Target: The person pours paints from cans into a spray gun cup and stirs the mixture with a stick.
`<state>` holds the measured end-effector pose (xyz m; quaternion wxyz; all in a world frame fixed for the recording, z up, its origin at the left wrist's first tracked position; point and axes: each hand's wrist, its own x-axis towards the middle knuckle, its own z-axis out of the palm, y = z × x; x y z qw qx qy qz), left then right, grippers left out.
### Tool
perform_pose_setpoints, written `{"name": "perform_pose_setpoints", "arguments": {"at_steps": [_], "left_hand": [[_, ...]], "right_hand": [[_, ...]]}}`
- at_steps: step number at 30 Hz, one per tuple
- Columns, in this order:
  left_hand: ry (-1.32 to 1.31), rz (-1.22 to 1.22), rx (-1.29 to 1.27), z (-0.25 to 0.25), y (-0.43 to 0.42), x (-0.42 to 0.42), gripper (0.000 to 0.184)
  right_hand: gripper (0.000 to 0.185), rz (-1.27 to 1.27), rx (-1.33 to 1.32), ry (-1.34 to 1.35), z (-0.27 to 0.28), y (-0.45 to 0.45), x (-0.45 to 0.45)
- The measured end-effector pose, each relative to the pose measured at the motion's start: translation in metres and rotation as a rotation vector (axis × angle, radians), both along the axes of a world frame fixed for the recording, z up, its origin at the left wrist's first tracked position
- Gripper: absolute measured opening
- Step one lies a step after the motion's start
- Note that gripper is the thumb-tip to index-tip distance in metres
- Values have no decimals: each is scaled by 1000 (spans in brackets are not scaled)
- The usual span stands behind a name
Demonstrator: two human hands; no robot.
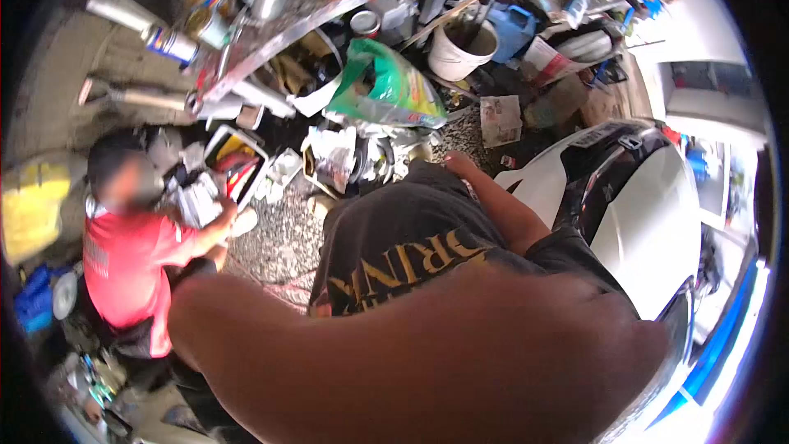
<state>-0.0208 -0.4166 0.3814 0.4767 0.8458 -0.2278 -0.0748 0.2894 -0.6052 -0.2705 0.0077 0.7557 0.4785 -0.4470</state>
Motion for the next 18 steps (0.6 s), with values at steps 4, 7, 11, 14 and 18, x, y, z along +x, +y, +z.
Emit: {"name": "perform_pose_setpoints", "arguments": {"at_steps": [4,7,11,14,18], "left_hand": [[225,130,-78,-42,16,-4,32],[280,614,-400,-161,11,-25,35],[339,1305,-342,-423,-9,-64,31],[458,1592,-54,-538,-41,-125,25],[981,1511,125,-651,-113,-230,31]], "right_hand": [[33,189,166,-83,2,-10,-11],[33,-53,119,-54,-14,-18,-8],[33,-159,41,-28,-18,-21,-6],[32,-188,80,-52,-20,-19,-4],[31,-145,83,35,-22,-11,2]]}}
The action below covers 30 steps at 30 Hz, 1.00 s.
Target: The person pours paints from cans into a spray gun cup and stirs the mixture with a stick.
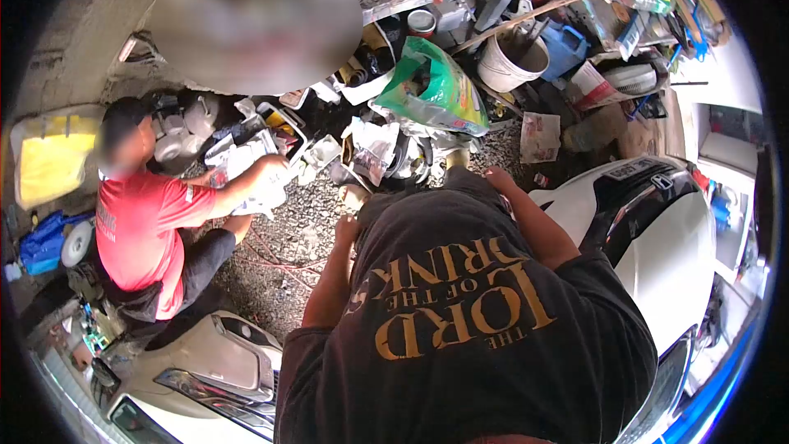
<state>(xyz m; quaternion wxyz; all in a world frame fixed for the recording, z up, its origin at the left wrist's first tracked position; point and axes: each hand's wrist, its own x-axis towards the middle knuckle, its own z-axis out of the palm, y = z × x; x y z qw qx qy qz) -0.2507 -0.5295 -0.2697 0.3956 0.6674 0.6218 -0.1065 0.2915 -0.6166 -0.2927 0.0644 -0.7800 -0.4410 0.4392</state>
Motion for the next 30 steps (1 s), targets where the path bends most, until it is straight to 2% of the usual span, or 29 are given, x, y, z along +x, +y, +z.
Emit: {"name": "perform_pose_setpoints", "arguments": {"at_steps": [1,3,4,5,8,9,11,14,17,21,22,25,28,30], "left_hand": [[57,-28,-39,-37,-21,-31,35],[181,39,-304,-42,-36,-58,41],[152,116,-409,-28,-33,-57,46],[177,-343,-393,-5,-22,-52,47],[65,169,-168,-67,-44,-75,45],[59,230,-193,7,-22,-40,45],[-56,343,-218,24,-9,-19,43],[-122,226,-78,-2,0,2,39],[-154,264,-110,31,21,34,35],[-144,224,-129,23,28,30,34],[-162,48,-82,5,26,16,37],[-79,288,-211,-16,19,1,40],[-90,72,-181,-52,17,-27,41],[-43,-146,-128,-73,16,-39,40]], "right_hand": [[31,-10,-21,19,-3,3,2],[31,5,-18,-16,9,7,-1],[30,12,-16,-34,13,9,-1],[31,38,2,-37,9,10,1],[33,76,32,-48,5,12,0],[34,61,29,-56,8,12,-2],[35,77,26,-51,9,13,-3],[35,119,44,-10,11,16,0],[34,83,32,-6,14,9,-1],[34,67,-38,-70,24,15,-7],[34,63,-29,-71,30,15,-7],[33,40,-43,10,14,10,-1],[33,-15,-30,-60,30,9,-11],[34,-10,-16,-50,8,3,-6]]}}
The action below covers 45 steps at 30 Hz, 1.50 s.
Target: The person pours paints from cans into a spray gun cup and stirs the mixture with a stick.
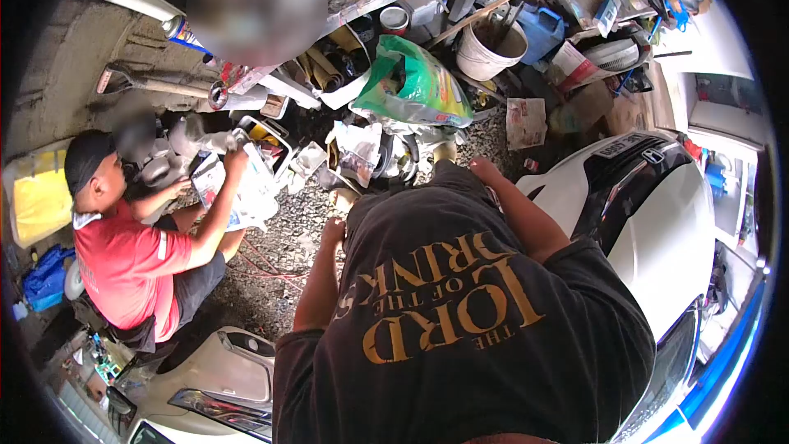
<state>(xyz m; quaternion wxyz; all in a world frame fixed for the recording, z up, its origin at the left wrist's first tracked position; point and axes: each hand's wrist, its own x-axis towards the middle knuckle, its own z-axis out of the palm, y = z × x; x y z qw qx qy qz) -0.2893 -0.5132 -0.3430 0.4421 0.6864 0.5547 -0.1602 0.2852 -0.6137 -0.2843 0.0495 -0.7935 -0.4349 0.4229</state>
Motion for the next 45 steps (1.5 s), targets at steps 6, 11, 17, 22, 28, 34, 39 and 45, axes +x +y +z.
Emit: {"name": "perform_pose_setpoints", "arguments": {"at_steps": [6,11,17,22,28,34,39,45], "left_hand": [[22,204,-40,81,14,50,35],[8,-3,-13,91,25,51,35],[-175,-87,84,77,77,90,33],[-310,83,216,53,217,222,27],[-541,369,407,21,421,411,38],[-4,-90,708,-112,567,485,84],[213,-176,687,-185,627,491,90],[291,-418,629,-172,616,493,53]], "right_hand": [[38,27,-65,2,-5,4,-8],[76,-97,-269,81,18,17,-52],[124,-88,-747,-10,25,32,-115],[105,-81,-770,-266,-19,31,-117],[89,-212,-611,-154,-49,14,-64],[80,-306,-409,-170,-62,6,-44],[78,-387,-337,-109,-64,14,-23],[79,-393,-327,-81,-60,20,-18]]}}
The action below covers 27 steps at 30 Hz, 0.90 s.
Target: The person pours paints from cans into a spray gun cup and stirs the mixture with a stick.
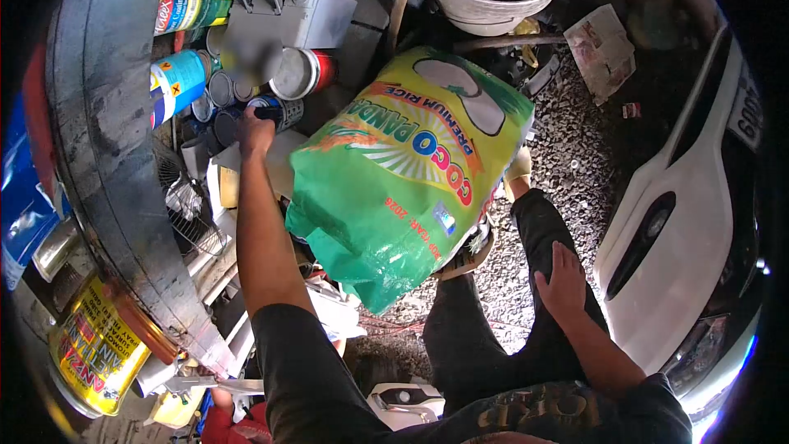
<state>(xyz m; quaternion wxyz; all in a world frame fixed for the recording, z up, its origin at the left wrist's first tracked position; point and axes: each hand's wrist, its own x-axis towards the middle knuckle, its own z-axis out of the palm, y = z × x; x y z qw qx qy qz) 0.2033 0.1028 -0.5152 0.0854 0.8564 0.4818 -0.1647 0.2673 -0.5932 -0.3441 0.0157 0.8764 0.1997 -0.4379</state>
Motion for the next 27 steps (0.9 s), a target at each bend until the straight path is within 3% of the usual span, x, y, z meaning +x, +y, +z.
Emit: {"name": "perform_pose_setpoints", "arguments": {"at_steps": [7,10,11,14,15,19,23,27], "left_hand": [[-19,6,100,-4,28,-17,26],[-289,-72,189,-11,52,-46,15],[-288,17,103,-27,71,-60,27],[-371,-7,25,-7,42,-28,61],[-284,167,-155,16,23,-3,103],[-159,106,-301,0,20,6,125],[-209,131,-178,-14,13,5,118],[-214,13,-52,5,-16,11,113]], "right_hand": [[78,-5,7,-5,-3,7,0],[79,-5,-2,15,-3,13,-1],[78,0,5,-9,-7,8,-7],[79,3,-22,-17,-4,15,-7],[79,2,-23,-22,-6,15,-7],[80,1,-24,-14,-5,14,-7],[80,-25,-5,-15,-3,12,-7],[81,-22,18,-19,-5,9,-9]]}}
